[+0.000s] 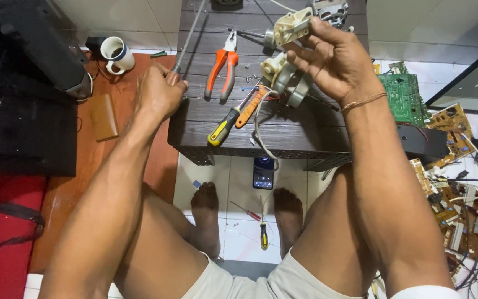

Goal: Assembling and cleaning a small motor casing using a screwdriver and a brush on a repair bench.

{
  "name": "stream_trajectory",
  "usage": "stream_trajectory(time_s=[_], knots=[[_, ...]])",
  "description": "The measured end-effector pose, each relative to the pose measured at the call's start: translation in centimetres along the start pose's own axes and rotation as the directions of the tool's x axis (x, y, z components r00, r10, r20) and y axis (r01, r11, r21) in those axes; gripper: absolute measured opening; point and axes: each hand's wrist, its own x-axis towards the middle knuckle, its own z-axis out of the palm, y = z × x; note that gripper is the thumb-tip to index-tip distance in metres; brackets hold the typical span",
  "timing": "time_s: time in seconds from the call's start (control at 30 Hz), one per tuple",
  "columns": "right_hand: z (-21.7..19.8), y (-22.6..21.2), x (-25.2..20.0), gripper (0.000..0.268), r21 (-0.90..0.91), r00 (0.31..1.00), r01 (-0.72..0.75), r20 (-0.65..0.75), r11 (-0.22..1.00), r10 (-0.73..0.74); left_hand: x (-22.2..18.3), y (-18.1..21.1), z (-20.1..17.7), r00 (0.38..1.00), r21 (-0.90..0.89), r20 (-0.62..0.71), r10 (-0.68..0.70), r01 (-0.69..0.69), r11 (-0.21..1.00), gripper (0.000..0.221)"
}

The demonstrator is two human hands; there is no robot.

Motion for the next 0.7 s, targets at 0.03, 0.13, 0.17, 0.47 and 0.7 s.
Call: stream_trajectory(time_s=[0.03, 0.13, 0.17, 0.47, 0.7], knots=[[0.4, 0.0, 0.0, 0.028, 0.001, 1.0, -0.003, 0.001, 1.0, 0.003, -0.2, 0.0, 0.2, 1.0, 0.002, 0.0, -0.003, 0.003, 1.0, 0.023], [1.3, 0.0, -0.4, 0.032, 0.025, 0.997, 0.031, -0.075, 0.999, -0.029, -1.0, 0.0, 1.1, 1.0, 0.013, 0.03, 0.005, -0.005, 1.0, 0.024], [1.7, 0.0, -0.5, 0.034, 0.058, 0.998, 0.035, -0.063, 0.998, -0.032, -1.3, 0.2, 1.4, 0.998, 0.01, 0.054, 0.038, -0.039, 0.999, 0.024], [4.0, 0.7, -1.5, 0.055, 0.121, 0.996, 0.058, -0.068, 0.991, -0.05, -2.3, 2.4, 4.6, 0.968, 0.26, 0.112, 0.224, -0.246, 0.934, 0.044], [3.9, 0.9, -1.8, 0.054, 0.092, 0.991, 0.116, -0.083, 0.989, -0.108, -1.8, 2.8, 3.8, 0.961, 0.205, 0.199, 0.191, -0.232, 0.951, 0.045]])
